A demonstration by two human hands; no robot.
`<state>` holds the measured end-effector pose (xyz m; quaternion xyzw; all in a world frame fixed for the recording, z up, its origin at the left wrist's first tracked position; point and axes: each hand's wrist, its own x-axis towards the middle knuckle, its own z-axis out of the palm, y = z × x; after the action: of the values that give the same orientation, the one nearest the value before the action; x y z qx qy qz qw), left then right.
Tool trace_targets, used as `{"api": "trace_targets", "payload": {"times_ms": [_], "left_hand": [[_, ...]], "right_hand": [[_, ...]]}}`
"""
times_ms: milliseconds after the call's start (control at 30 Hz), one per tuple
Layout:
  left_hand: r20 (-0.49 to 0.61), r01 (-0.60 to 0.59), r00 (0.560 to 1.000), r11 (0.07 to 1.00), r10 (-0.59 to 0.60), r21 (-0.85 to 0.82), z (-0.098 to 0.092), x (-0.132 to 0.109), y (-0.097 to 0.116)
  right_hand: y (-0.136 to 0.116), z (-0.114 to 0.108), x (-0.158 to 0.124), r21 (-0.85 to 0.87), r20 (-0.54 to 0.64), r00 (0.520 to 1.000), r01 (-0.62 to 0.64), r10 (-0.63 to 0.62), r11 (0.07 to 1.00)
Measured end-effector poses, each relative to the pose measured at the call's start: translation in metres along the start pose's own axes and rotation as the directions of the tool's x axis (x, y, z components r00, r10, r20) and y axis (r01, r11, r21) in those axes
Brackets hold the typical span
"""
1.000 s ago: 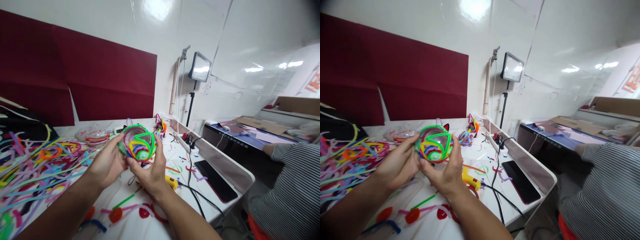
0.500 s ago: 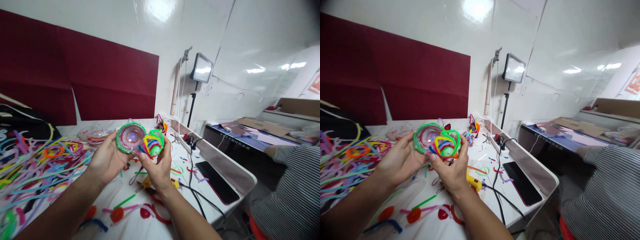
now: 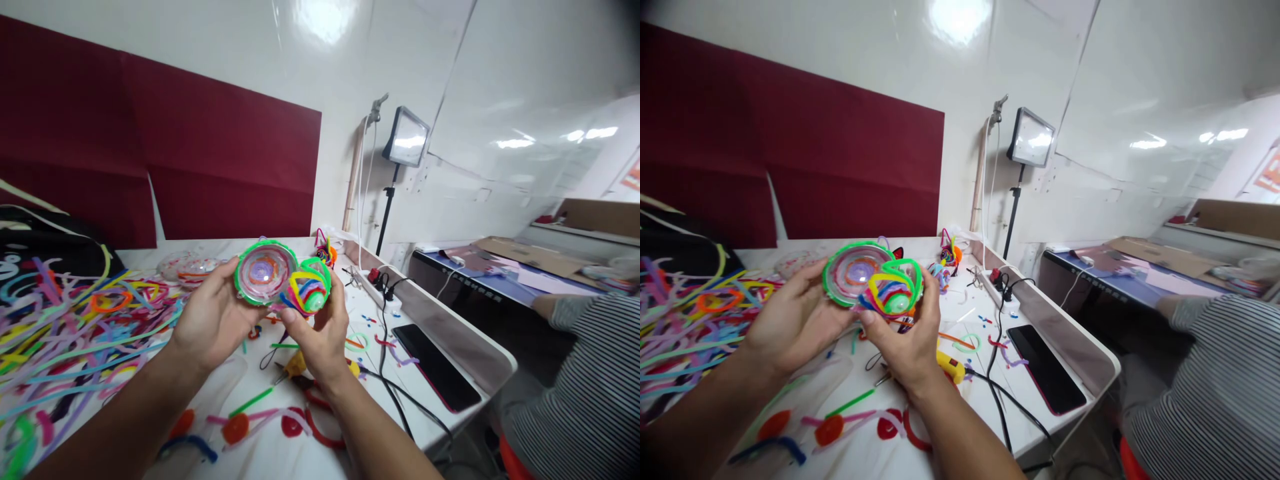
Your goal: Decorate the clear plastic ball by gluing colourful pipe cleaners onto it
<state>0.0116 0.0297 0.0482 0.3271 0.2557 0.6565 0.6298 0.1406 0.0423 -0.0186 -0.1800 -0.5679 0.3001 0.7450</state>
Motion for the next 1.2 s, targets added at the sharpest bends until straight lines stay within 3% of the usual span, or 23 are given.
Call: {"api": "trace_targets", "payload": {"times_ms": [367, 633, 900, 1200], "left_hand": [[0.002, -0.020, 1.000, 0.997, 0.020, 0.071, -0.003, 0.001, -0.001], [0.011, 0.039, 0.999, 0.989, -0.041, 0.142, -0.003, 0.000, -0.002], [0.093, 0.074, 0.991, 0.981, -0.091, 0.179, -0.008, 0.004, -0.006], [0.138, 0.010, 0.989, 0.954, -0.054, 0.301, -0.012, 0.006, -0.019]], "right_hand": [[0.002, -0.005, 0.008, 0.096, 0.000, 1.000, -0.028, 0.028, 0.995], [-0.011, -0.008, 0.012, 0.204, 0.031, 0.970, -0.242, 0.241, 0.948], [-0.007, -0.016, 0.018, 0.091, 0.018, 0.944, -0.330, 0.330, 0.940], [-0.003, -0.018, 0.017, -0.086, -0.033, 0.937, -0.349, 0.348, 0.933]]}}
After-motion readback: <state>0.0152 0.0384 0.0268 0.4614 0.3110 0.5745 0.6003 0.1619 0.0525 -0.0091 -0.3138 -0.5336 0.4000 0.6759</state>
